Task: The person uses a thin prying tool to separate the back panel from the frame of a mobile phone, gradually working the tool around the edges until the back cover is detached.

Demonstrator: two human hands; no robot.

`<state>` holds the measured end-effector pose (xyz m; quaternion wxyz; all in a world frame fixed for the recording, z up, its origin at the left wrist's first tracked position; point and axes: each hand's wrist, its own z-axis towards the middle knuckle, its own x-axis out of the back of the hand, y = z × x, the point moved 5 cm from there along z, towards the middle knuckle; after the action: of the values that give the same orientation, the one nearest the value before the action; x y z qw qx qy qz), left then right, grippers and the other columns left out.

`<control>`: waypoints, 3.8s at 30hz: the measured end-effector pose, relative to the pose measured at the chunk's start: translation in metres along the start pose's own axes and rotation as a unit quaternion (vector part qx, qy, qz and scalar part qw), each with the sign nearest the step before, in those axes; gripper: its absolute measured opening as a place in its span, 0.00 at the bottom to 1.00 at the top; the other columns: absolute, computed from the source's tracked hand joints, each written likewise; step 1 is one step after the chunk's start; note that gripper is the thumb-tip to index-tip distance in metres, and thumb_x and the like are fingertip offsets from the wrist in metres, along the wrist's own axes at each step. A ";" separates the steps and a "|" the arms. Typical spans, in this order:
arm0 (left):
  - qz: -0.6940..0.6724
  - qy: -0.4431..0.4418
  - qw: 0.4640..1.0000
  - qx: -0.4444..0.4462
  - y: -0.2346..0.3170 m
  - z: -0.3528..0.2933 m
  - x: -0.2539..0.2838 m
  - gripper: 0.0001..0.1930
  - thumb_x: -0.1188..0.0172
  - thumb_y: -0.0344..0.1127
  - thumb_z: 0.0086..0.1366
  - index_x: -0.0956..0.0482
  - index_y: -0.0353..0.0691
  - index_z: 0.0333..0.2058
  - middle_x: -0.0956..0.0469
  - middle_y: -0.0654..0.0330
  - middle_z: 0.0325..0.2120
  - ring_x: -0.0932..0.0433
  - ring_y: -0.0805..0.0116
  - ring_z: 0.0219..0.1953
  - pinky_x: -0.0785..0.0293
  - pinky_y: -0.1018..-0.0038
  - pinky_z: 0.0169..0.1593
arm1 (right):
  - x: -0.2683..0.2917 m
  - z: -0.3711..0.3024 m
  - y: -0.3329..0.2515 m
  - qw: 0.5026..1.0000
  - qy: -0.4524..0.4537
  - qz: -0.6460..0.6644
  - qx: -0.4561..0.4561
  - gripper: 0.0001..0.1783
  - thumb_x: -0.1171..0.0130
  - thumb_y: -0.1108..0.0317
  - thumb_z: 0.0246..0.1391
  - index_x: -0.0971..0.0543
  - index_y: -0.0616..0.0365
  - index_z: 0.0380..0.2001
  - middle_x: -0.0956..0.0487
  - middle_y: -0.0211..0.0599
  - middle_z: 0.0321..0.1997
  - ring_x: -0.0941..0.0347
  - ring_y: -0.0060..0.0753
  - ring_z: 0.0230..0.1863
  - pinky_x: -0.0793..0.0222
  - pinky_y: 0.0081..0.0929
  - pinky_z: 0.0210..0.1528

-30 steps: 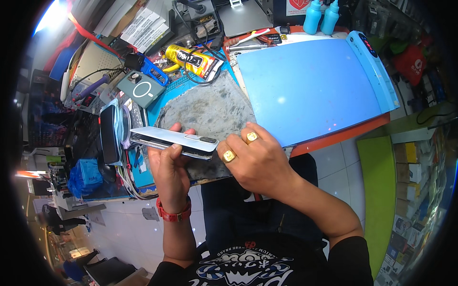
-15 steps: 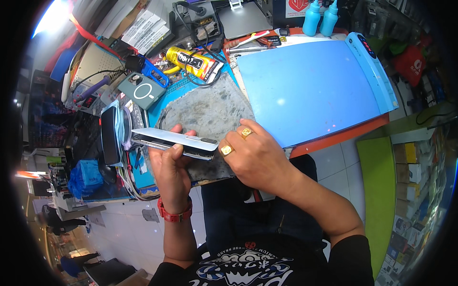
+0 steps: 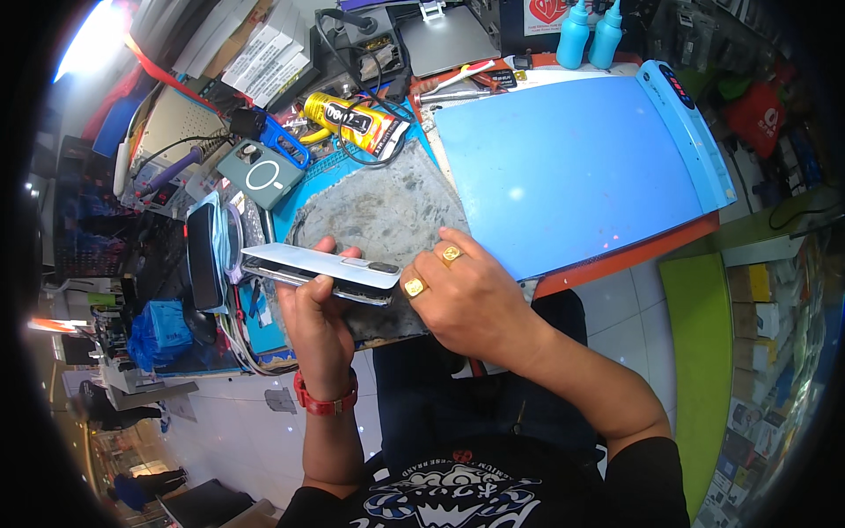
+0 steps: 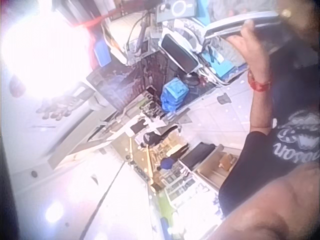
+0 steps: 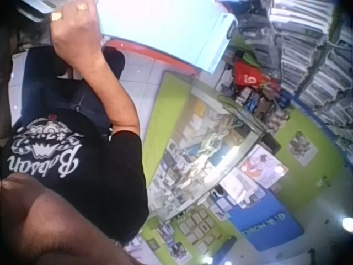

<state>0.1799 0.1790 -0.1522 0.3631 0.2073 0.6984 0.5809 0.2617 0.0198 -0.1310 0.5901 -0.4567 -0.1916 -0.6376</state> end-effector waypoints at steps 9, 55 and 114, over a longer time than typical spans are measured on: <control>-0.022 0.017 1.000 -0.002 -0.001 0.000 -0.002 0.39 0.51 0.24 0.64 0.57 0.40 0.71 0.33 0.44 0.59 0.21 0.51 0.55 0.26 0.59 0.59 | 0.001 0.003 0.000 1.000 -0.013 0.000 0.006 0.05 0.44 0.72 0.50 0.21 0.60 0.27 0.25 0.40 0.30 0.24 0.41 0.36 0.30 0.44 0.60; -0.009 0.054 0.998 0.014 0.005 0.007 -0.004 0.26 0.52 0.26 0.67 0.44 0.36 0.63 0.26 0.44 0.52 0.18 0.50 0.49 0.20 0.56 0.54 | -0.001 -0.004 0.002 1.000 0.019 0.000 0.013 0.07 0.44 0.70 0.53 0.21 0.61 0.33 0.26 0.37 0.28 0.24 0.39 0.34 0.27 0.46 0.59; -0.035 -0.495 0.804 0.328 -0.008 -0.231 0.049 0.33 0.50 0.34 0.76 0.52 0.33 0.73 0.33 0.43 0.66 0.32 0.54 0.68 0.36 0.59 0.70 | 0.073 -0.114 -0.087 0.847 -0.104 0.479 -0.207 0.05 0.41 0.74 0.64 0.20 0.65 0.39 0.20 0.40 0.34 0.23 0.32 0.31 0.27 0.29 0.35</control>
<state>-0.0233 0.0595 -0.1587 0.5901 0.5487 0.5795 0.1224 0.1488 -0.0918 -0.1043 0.6905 -0.6671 0.1271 -0.2491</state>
